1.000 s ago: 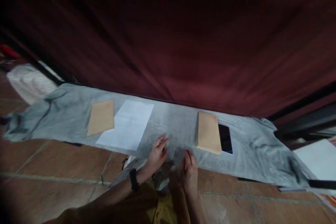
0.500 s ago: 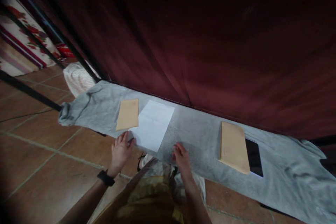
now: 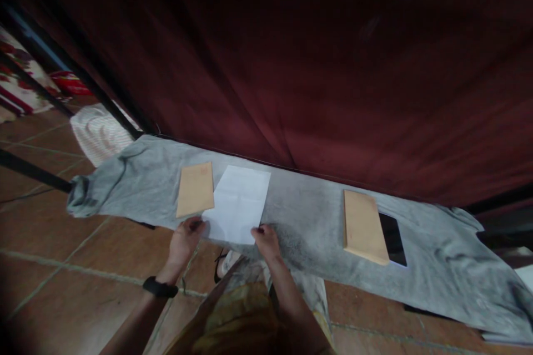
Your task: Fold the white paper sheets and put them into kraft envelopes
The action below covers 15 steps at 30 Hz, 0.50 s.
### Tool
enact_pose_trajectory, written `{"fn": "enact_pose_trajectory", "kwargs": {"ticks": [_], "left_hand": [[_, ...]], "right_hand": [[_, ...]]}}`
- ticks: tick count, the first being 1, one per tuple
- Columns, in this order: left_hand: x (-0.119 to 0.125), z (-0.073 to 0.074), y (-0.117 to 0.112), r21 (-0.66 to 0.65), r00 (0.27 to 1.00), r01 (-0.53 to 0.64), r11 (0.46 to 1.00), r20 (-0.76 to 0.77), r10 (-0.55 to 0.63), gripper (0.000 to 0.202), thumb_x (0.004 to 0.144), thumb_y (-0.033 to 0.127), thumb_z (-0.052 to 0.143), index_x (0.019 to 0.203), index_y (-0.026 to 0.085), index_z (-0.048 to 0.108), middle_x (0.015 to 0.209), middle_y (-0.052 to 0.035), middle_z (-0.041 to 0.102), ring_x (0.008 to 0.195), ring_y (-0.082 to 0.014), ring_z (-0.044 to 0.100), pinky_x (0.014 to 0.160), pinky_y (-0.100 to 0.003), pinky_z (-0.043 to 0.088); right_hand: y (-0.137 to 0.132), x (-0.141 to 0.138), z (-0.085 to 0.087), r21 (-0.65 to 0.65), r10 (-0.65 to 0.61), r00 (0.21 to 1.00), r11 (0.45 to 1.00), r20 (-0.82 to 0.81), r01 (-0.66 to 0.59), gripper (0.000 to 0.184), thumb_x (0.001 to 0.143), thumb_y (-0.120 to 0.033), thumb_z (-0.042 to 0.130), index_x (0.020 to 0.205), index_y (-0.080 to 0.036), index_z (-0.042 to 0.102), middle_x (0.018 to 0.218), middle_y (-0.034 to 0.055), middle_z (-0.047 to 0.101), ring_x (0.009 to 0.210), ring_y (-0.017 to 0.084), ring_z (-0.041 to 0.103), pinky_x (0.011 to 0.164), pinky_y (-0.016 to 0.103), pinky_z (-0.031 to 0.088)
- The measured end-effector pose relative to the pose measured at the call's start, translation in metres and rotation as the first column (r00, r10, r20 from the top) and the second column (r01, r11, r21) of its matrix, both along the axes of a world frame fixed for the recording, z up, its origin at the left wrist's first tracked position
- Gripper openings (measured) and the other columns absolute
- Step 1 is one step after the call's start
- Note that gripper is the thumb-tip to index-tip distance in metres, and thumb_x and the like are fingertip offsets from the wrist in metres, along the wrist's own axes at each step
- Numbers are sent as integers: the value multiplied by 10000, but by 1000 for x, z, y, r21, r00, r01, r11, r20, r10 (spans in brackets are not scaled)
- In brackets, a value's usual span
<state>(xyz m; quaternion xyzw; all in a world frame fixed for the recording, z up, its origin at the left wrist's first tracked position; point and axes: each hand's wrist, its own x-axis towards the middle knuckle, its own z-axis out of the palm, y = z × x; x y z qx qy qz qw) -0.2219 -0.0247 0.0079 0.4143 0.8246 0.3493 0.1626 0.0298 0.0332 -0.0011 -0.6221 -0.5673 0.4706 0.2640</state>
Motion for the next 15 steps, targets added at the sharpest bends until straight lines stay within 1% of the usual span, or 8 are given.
{"fn": "enact_pose_trajectory", "kwargs": {"ticks": [1, 3, 5, 8, 11, 13, 15], "left_hand": [[0, -1, 0, 14, 999, -2, 1000, 52, 1, 276, 740, 421, 634, 893, 198, 692, 763, -51, 693, 766, -252, 663, 731, -349, 523], [4, -4, -1, 36, 992, 1, 999, 128, -5, 276, 704, 452, 649, 819, 202, 673, 736, -48, 685, 738, -247, 654, 708, -350, 521], [15, -7, -3, 68, 973, 28, 997, 228, -43, 288, 683, 482, 669, 776, 210, 663, 730, -44, 691, 713, -235, 646, 687, -343, 518], [43, -12, -4, 109, 913, 103, 989, 383, -138, 342, 656, 534, 709, 775, 217, 662, 736, -28, 695, 705, -207, 642, 674, -321, 518], [74, -15, 0, 151, 864, 155, 976, 458, -208, 391, 638, 540, 732, 850, 217, 665, 779, -16, 695, 741, -196, 651, 713, -322, 530], [93, -12, 7, 148, 839, 195, 970, 487, -242, 404, 645, 516, 738, 908, 217, 666, 794, -11, 695, 755, -197, 656, 746, -335, 535], [109, -6, 18, 133, 823, 234, 963, 500, -269, 397, 647, 475, 753, 939, 217, 674, 789, -6, 695, 770, -201, 660, 780, -346, 535]], "right_hand": [[-1, 3, 1, 4, 0, 1000, 1000, -17, 0, 244, 771, -317, 606, 545, -226, 594, 504, -31, 550, 539, 156, 558, 536, 242, 377], [-6, 15, 3, 68, -18, 999, 997, -38, 21, 222, 768, -343, 601, 580, -225, 610, 550, -29, 575, 575, 157, 558, 563, 247, 384], [-14, 35, 4, 138, -45, 998, 989, -44, 51, 246, 789, -406, 585, 625, -226, 622, 587, -25, 586, 603, 161, 549, 586, 257, 389], [-29, 82, 1, 184, -96, 994, 977, -52, 104, 315, 814, -487, 560, 648, -223, 605, 588, -27, 546, 597, 157, 504, 589, 267, 375], [-48, 135, -8, 181, -151, 987, 971, -48, 157, 350, 805, -516, 566, 624, -217, 569, 584, -32, 494, 597, 147, 455, 582, 267, 351], [-62, 166, -15, 148, -194, 981, 969, -24, 196, 367, 798, -524, 557, 602, -215, 543, 569, -39, 452, 580, 136, 423, 569, 263, 332], [-75, 189, -21, 122, -227, 974, 967, 10, 224, 370, 799, -519, 535, 590, -214, 526, 561, -40, 436, 570, 132, 415, 560, 259, 323]]}}
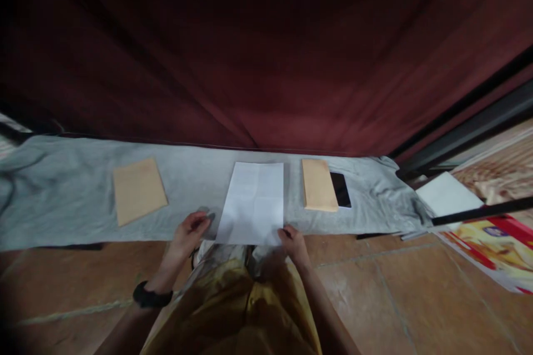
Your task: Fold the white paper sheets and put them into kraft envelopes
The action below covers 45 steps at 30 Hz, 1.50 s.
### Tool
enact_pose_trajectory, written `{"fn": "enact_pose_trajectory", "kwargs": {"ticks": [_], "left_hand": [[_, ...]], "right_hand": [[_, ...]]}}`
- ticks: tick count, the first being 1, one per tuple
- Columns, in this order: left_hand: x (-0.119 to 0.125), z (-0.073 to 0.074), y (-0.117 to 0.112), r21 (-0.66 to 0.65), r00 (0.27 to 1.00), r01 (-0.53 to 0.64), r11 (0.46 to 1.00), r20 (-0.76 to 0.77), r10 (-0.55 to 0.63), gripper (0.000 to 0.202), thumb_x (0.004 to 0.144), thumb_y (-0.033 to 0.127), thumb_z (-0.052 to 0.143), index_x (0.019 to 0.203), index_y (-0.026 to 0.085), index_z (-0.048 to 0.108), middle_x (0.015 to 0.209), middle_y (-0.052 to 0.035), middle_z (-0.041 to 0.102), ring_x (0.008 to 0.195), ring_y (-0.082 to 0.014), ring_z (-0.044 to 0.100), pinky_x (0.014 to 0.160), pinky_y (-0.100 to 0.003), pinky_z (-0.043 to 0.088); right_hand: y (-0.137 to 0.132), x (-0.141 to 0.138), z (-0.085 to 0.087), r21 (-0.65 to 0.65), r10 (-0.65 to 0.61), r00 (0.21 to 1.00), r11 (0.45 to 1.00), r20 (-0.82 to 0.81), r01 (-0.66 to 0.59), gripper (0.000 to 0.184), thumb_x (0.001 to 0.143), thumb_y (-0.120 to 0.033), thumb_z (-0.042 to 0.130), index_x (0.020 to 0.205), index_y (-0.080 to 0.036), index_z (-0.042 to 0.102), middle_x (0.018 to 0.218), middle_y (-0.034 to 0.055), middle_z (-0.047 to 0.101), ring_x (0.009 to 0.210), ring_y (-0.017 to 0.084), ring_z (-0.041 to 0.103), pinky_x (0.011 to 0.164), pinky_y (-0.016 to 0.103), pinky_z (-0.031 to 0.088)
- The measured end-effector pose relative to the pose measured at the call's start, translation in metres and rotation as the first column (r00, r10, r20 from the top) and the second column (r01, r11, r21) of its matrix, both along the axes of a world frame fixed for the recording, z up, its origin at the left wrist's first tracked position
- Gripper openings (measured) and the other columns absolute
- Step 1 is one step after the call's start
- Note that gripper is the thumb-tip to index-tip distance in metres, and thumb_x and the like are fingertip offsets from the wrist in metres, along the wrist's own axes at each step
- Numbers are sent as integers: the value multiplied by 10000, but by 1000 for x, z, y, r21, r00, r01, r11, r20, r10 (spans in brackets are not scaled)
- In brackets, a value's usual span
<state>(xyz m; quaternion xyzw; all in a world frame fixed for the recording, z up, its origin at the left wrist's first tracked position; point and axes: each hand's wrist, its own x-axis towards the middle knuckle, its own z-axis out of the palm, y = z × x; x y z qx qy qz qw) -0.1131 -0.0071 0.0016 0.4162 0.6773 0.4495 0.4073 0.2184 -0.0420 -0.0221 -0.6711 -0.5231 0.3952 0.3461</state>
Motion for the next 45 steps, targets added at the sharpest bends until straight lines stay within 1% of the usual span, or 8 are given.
{"fn": "enact_pose_trajectory", "kwargs": {"ticks": [6, 11, 15, 20, 24, 30, 36, 45], "left_hand": [[38, 23, 36, -80, 980, 32, 996, 201, -15, 390, 582, 316, 826, 930, 174, 722, 768, -9, 712, 751, -177, 660, 753, -305, 517], [56, 39, 73, -253, 871, 93, 963, 490, 44, 257, 569, 184, 801, 806, 162, 703, 782, -48, 742, 743, -160, 689, 711, -270, 535], [65, 44, 105, -254, 897, 111, 961, 441, 13, 191, 553, 183, 778, 712, 167, 673, 704, -35, 723, 670, -141, 672, 653, -246, 522], [74, 35, 128, -248, 933, 142, 958, 357, -46, 264, 465, 206, 803, 693, 150, 682, 607, -15, 687, 563, -135, 613, 541, -230, 448], [78, 29, 130, -164, 953, 130, 978, 293, -77, 261, 447, 226, 797, 674, 150, 692, 554, 19, 641, 514, -115, 536, 490, -220, 364], [70, 28, 122, -11, 967, 69, 998, 248, -64, 227, 487, 281, 785, 648, 171, 669, 595, 33, 631, 579, -117, 544, 547, -223, 392], [64, 27, 119, 43, 967, 25, 999, 253, -35, 316, 491, 382, 824, 655, 184, 641, 599, 29, 630, 559, -119, 537, 558, -240, 411], [57, 39, 111, 73, 962, 24, 997, 270, -43, 354, 482, 411, 841, 680, 182, 656, 635, 18, 647, 588, -127, 553, 574, -248, 426]], "right_hand": [[-20, 26, 5, 14, -10, 988, 1000, 154, 8, 322, 880, -447, 467, 701, -215, 600, 634, -1, 569, 624, 159, 539, 581, 243, 361], [3, 31, 21, 154, -145, 944, 983, 295, 102, 253, 915, -346, 463, 966, -216, 675, 854, 54, 697, 735, 188, 638, 693, 268, 456], [43, 25, 24, 198, -171, 953, 972, 249, 123, 286, 867, -255, 520, 1097, -201, 682, 1035, 94, 711, 821, 195, 664, 784, 300, 508], [84, 12, 15, 87, -247, 960, 968, 132, 237, 234, 815, -236, 574, 1004, -213, 710, 849, 35, 709, 768, 179, 655, 723, 264, 500], [93, 5, 8, 75, -258, 965, 964, 50, 253, 183, 787, -268, 567, 886, -212, 709, 720, 3, 679, 702, 171, 628, 653, 246, 472], [103, 2, 6, 126, -240, 964, 959, -113, 254, 147, 746, -340, 584, 751, -222, 673, 673, -21, 653, 682, 166, 600, 654, 254, 456], [120, -6, 10, 58, -264, 918, 954, -297, 293, 193, 691, -384, 615, 764, -212, 667, 643, -30, 622, 635, 151, 545, 606, 249, 425], [117, -9, 17, 29, -265, 862, 951, -432, 307, 240, 639, -408, 674, 738, -190, 658, 635, -37, 606, 616, 135, 518, 585, 241, 406]]}}
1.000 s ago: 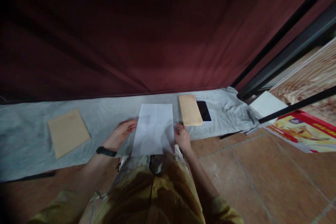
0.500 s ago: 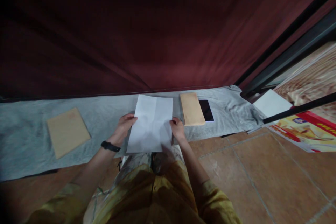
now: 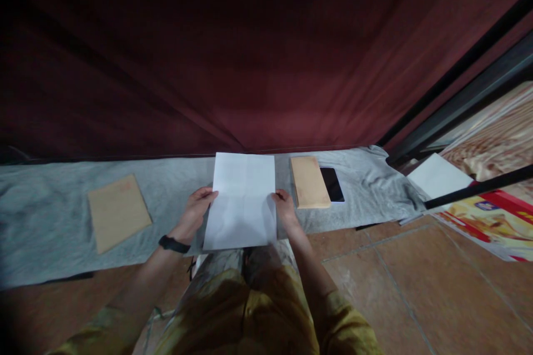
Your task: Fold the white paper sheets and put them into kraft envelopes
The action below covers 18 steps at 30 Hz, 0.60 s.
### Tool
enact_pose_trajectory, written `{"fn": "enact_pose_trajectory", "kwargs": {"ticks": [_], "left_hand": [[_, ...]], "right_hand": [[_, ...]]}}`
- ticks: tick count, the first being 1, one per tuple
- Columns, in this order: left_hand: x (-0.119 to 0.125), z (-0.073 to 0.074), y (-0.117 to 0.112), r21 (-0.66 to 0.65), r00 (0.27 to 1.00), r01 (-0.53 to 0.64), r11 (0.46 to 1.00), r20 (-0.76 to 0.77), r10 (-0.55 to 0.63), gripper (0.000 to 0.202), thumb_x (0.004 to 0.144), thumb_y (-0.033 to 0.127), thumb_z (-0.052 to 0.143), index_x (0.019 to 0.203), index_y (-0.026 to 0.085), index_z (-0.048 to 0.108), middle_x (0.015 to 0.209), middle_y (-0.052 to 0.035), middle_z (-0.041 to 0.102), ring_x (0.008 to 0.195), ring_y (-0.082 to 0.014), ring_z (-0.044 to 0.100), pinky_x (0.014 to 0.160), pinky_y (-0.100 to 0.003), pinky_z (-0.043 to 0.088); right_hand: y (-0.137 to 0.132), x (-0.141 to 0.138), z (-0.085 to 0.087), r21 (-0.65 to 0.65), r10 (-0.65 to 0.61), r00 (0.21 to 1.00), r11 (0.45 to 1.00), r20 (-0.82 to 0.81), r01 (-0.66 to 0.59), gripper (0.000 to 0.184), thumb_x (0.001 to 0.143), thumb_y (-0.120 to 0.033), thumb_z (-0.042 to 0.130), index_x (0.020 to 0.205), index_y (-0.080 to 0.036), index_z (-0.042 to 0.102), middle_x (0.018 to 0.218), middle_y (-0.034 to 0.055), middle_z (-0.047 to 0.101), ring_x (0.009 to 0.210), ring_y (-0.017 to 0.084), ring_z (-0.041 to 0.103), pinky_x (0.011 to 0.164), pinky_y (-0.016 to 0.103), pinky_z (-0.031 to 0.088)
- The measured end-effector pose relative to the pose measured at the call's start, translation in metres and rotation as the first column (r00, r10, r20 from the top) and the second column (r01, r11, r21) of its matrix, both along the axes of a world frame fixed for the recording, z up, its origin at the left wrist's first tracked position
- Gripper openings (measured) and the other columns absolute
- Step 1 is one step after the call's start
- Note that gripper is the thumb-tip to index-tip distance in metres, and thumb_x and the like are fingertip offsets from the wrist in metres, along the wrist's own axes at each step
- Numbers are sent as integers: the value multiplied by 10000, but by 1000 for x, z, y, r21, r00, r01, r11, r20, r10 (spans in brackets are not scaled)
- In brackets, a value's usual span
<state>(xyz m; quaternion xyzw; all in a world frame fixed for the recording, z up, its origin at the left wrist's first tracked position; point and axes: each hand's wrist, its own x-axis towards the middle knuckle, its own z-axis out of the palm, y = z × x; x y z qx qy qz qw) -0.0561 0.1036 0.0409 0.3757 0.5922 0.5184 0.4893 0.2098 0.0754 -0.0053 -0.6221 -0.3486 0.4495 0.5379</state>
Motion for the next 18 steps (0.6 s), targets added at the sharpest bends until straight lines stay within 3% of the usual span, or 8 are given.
{"fn": "enact_pose_trajectory", "kwargs": {"ticks": [3, 7, 10, 12, 14, 16, 18], "left_hand": [[0, -4, 3, -24, 1000, -21, 1000, -8, 20, 349, 503, 390, 819, 722, 179, 647, 647, 23, 642, 592, -121, 550, 590, -246, 430], [1, -16, 3, -67, 998, -48, 997, -34, 46, 380, 558, 335, 790, 869, 168, 650, 679, 29, 636, 619, -131, 571, 624, -252, 454], [-1, -24, -8, -59, 993, -27, 998, -116, 20, 449, 646, 306, 754, 1055, 159, 643, 813, -13, 678, 723, -173, 636, 714, -300, 515], [-3, -27, -25, 24, 946, 20, 1000, -323, -11, 489, 720, 294, 719, 1177, 152, 625, 1016, -86, 697, 903, -225, 675, 850, -369, 540], [-3, -29, -50, 150, 804, 131, 980, -595, -16, 529, 806, 298, 671, 1307, 151, 584, 1285, -166, 629, 1176, -287, 619, 1027, -447, 486], [-1, -30, -81, 220, 619, 304, 927, -786, -16, 571, 891, 325, 615, 1426, 156, 511, 1513, -206, 472, 1411, -334, 446, 1156, -510, 376], [3, -33, -113, 170, 408, 545, 821, -909, -83, 591, 927, 327, 588, 1489, 197, 462, 1605, -176, 386, 1499, -335, 332, 1208, -535, 301]], "right_hand": [[7, 1, 3, -6, -17, 999, 1000, 38, 18, 242, 670, -390, 664, 791, -180, 674, 673, -23, 637, 636, 141, 542, 597, 241, 428], [7, 0, 1, -34, 48, 977, 999, 207, -41, 362, 741, -334, 611, 1044, -150, 688, 739, 0, 677, 682, 172, 606, 659, 282, 511], [-15, -1, -4, 0, 50, 943, 999, 330, -54, 433, 803, -282, 575, 1207, -142, 640, 983, 85, 723, 875, 219, 670, 843, 377, 559], [-40, -2, -9, 80, 47, 891, 993, 452, -92, 452, 869, -266, 536, 1304, -161, 601, 1227, 145, 676, 1090, 251, 652, 991, 444, 524], [-70, -4, -12, 154, 52, 771, 969, 635, -192, 489, 928, -248, 491, 1407, -163, 542, 1409, 182, 576, 1314, 284, 543, 1110, 507, 446], [-98, -8, -14, 143, 125, 633, 924, 764, -356, 538, 963, -244, 481, 1497, -178, 463, 1526, 176, 478, 1436, 293, 429, 1170, 535, 385], [-122, -12, -12, 67, 223, 468, 847, 855, -527, 571, 984, -260, 491, 1546, -201, 403, 1575, 151, 434, 1477, 293, 374, 1198, 556, 343]]}}
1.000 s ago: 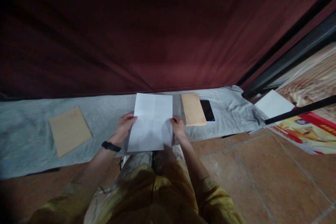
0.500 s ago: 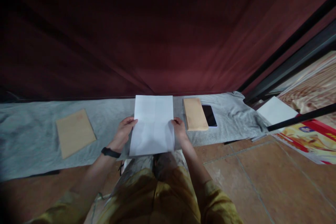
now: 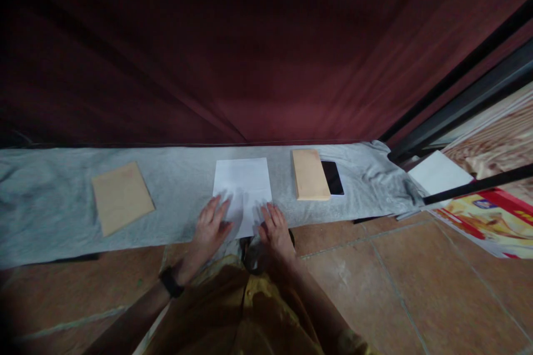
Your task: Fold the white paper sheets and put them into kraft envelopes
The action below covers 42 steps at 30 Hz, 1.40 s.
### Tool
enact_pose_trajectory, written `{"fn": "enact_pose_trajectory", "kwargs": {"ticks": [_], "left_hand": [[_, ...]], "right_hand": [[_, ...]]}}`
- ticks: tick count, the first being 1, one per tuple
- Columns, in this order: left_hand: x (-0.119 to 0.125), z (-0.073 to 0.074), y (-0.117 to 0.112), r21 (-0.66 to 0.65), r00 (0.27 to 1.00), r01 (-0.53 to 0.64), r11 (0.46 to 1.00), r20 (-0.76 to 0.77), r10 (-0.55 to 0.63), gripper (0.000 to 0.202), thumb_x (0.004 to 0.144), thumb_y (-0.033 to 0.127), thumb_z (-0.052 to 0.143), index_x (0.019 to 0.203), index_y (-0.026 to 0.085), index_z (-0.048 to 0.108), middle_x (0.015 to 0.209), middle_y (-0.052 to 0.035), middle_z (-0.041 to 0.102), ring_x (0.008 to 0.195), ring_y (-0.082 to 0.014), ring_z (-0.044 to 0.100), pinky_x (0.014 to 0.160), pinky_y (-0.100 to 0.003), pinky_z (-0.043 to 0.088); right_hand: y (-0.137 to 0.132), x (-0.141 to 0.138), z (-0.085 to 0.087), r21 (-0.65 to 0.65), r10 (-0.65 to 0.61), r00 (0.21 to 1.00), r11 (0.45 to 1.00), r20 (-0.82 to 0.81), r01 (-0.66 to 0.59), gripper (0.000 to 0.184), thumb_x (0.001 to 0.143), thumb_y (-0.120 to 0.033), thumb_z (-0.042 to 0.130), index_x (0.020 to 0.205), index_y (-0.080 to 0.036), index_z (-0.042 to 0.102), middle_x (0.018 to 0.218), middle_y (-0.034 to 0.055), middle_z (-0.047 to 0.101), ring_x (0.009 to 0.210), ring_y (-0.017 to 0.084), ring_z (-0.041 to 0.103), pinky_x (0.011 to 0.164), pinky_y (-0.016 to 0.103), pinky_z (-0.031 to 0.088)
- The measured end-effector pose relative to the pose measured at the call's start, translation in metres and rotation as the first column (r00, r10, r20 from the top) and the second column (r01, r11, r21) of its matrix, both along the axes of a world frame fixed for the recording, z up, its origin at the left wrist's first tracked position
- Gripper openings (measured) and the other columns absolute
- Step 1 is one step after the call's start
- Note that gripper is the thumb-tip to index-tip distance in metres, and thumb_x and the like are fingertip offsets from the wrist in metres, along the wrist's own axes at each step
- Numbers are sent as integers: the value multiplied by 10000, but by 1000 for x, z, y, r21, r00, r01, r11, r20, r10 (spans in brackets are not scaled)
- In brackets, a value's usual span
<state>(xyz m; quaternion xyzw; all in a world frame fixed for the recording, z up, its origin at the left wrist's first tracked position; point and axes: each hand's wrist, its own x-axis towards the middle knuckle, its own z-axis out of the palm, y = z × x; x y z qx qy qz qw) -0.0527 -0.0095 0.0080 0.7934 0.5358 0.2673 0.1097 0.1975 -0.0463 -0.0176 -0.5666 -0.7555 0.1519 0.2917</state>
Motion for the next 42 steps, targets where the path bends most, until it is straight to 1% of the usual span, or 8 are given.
{"fn": "enact_pose_trajectory", "kwargs": {"ticks": [6, 10, 22, 28, 32, 34, 37, 42], "left_hand": [[5, -12, -42, -20, 904, 211, 977, -376, -203, 582, 944, 232, 525, 1522, 246, 450, 1632, -121, 379, 1523, -309, 312, 1240, -584, 236], [4, -14, -29, -13, 874, 253, 967, -426, -234, 721, 884, 15, 367, 1552, 282, 405, 1617, -75, 417, 1509, -247, 351, 1235, -538, 289], [12, -14, -22, -19, 853, 282, 959, -452, -260, 729, 852, -20, 341, 1525, 242, 442, 1576, -91, 476, 1480, -232, 403, 1205, -515, 348], [41, 23, -7, -59, 926, 199, 978, -317, -207, 546, 894, 48, 410, 1400, 167, 579, 1469, -174, 576, 1318, -290, 584, 1079, -462, 475], [50, 73, 20, -79, 998, 21, 997, 62, -16, 405, 903, 151, 502, 1260, 214, 683, 1311, -160, 692, 1087, -289, 707, 927, -391, 536], [42, 100, 36, -116, 923, -120, 986, 352, 154, 265, 871, 272, 631, 1112, 239, 737, 1078, -126, 766, 983, -292, 725, 862, -356, 538], [24, 130, 57, -251, 660, -240, 938, 666, 348, 208, 788, 396, 728, 874, 206, 727, 770, -67, 725, 875, -284, 706, 744, -317, 536], [14, 127, 61, -465, 173, -160, 871, 855, 489, 331, 776, 393, 688, 1038, 196, 646, 916, -37, 743, 826, -225, 703, 701, -320, 568]], "right_hand": [[-19, 1, 6, -45, 194, 943, 981, 269, -189, 608, 973, -240, 544, 1559, -177, 393, 1615, 148, 387, 1495, 312, 343, 1233, 576, 258], [-10, 1, 4, -8, 155, 944, 987, 291, -160, 570, 962, -108, 481, 1524, -196, 455, 1563, 133, 472, 1450, 274, 428, 1221, 539, 305], [-1, 1, 5, 10, 131, 970, 991, 207, -136, 524, 919, -49, 514, 1406, -223, 600, 1460, 105, 592, 1358, 249, 540, 1183, 494, 396], [18, 8, 42, 51, 48, 998, 997, 32, -49, 432, 943, -103, 499, 1303, -253, 686, 1375, 79, 656, 1307, 260, 572, 1135, 491, 454], [39, 11, 86, 161, -44, 991, 985, -130, 65, 536, 956, -144, 456, 1471, -272, 534, 1479, 75, 564, 1402, 248, 484, 1187, 501, 395], [46, 14, 101, 194, -134, 956, 963, -260, 187, 565, 978, -213, 450, 1541, -258, 428, 1516, 92, 518, 1423, 247, 457, 1195, 491, 384], [49, 16, 101, 134, -241, 849, 931, -470, 338, 551, 981, -312, 465, 1526, -233, 431, 1490, 126, 530, 1350, 260, 528, 1128, 474, 455], [48, -7, 53, -215, -360, 635, 931, -684, 296, 520, 918, -459, 537, 1373, -211, 586, 1310, 148, 654, 1128, 277, 664, 961, 461, 567]]}}
